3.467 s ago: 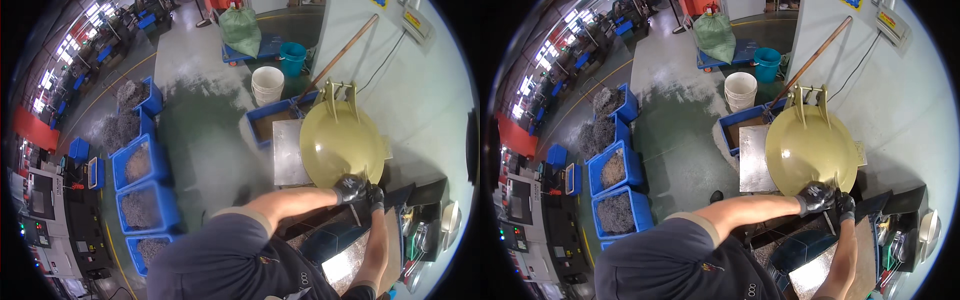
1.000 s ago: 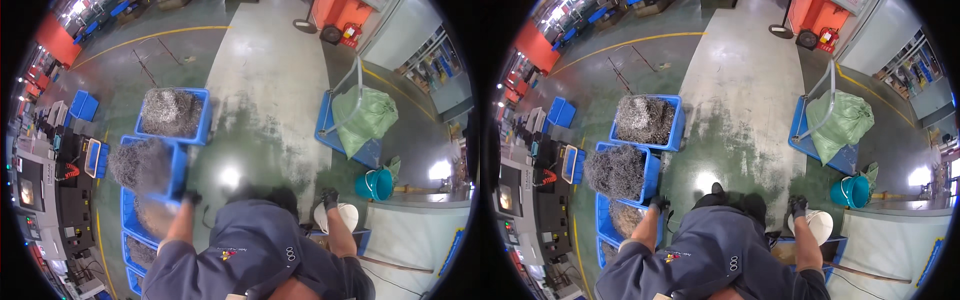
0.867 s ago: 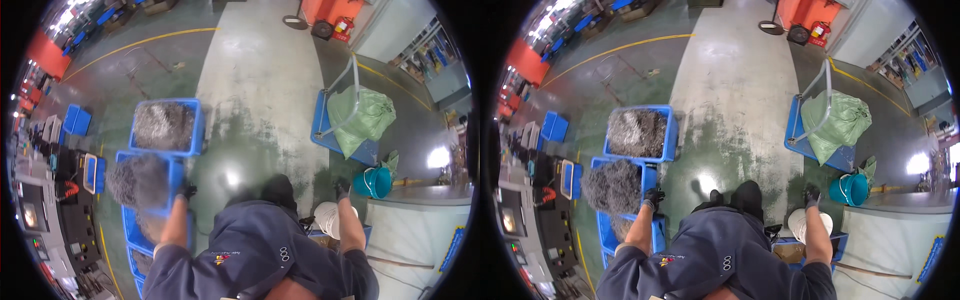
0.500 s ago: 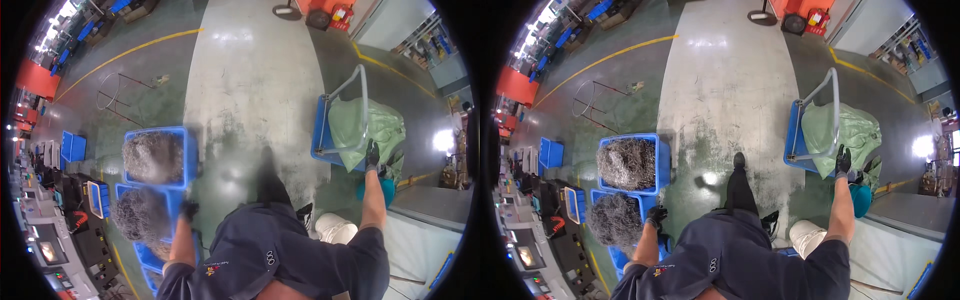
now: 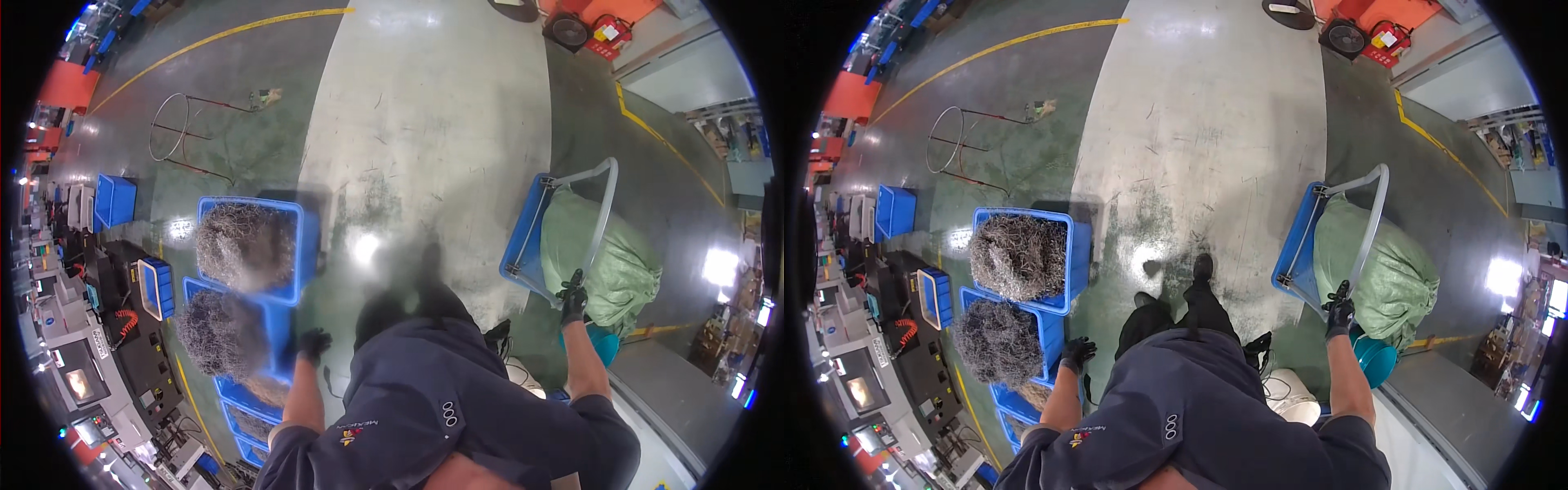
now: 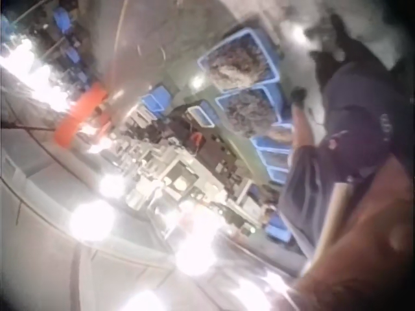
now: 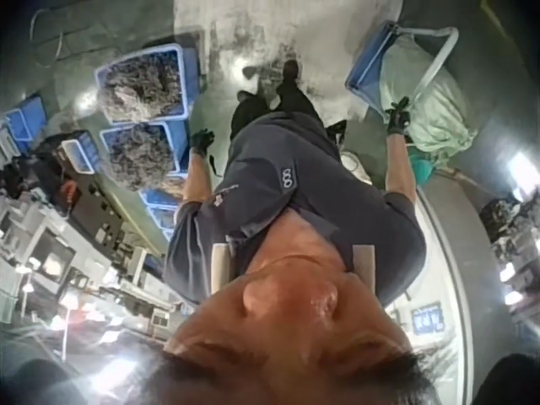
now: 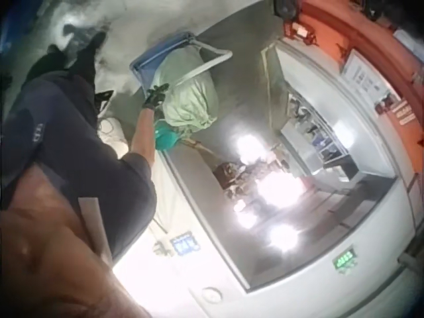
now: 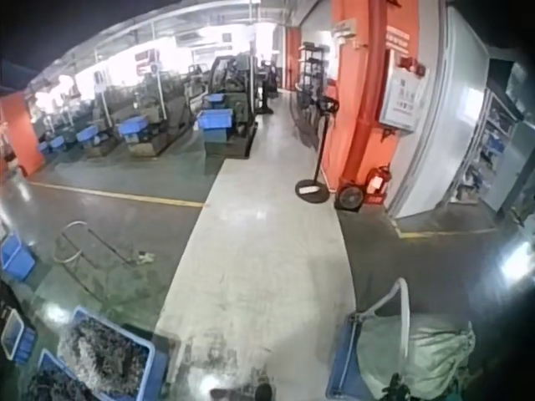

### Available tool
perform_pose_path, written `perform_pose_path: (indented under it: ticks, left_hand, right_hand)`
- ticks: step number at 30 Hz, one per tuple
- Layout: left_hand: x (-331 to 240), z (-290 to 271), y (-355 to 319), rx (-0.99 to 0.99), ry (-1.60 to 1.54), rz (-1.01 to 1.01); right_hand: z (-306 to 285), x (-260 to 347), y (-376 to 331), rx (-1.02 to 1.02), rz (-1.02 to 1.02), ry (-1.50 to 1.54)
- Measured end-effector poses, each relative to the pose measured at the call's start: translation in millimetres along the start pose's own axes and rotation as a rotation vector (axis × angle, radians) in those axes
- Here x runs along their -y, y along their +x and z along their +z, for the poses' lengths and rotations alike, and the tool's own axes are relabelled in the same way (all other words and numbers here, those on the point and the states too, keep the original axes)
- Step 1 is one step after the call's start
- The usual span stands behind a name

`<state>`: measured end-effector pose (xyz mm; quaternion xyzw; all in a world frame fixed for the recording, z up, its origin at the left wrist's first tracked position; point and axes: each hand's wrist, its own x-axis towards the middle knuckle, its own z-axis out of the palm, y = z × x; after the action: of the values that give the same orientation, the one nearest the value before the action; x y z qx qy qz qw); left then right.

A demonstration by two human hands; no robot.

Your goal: The recorder transfers metal shavings from blue bins into a centrifuge, cleans the interior, and closes the lid on the production floor.

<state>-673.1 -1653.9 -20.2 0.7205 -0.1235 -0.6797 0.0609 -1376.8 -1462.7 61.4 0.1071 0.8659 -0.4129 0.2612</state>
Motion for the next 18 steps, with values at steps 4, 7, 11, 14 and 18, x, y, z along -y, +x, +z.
perform_pose_path:
  ticks: [4,7,11,14,18]
  left_hand:
    - [-29.9,-5.1,27.2,-0.070,-0.061,-0.020]
    - [-65.8,5.4,44.3,-0.045,-0.100,0.053]
    - [-103.7,36.5,60.0,0.021,-0.064,0.114]
    - [-102.8,12.2,77.0,-0.031,-0.152,0.161]
    - [-156.0,-1.1,119.1,-0.028,-0.200,0.107]
  right_hand:
    - [30.4,28.2,-20.9,0.017,0.009,-0.021]
    - [45.5,23.1,-14.8,0.068,-0.022,0.020]
    - [68.6,14.0,-11.1,0.092,-0.079,0.195]
    - [107.3,24.5,-13.7,0.134,-0.036,0.317]
    - [133.1,1.7,1.7,0.087,-0.050,0.334]
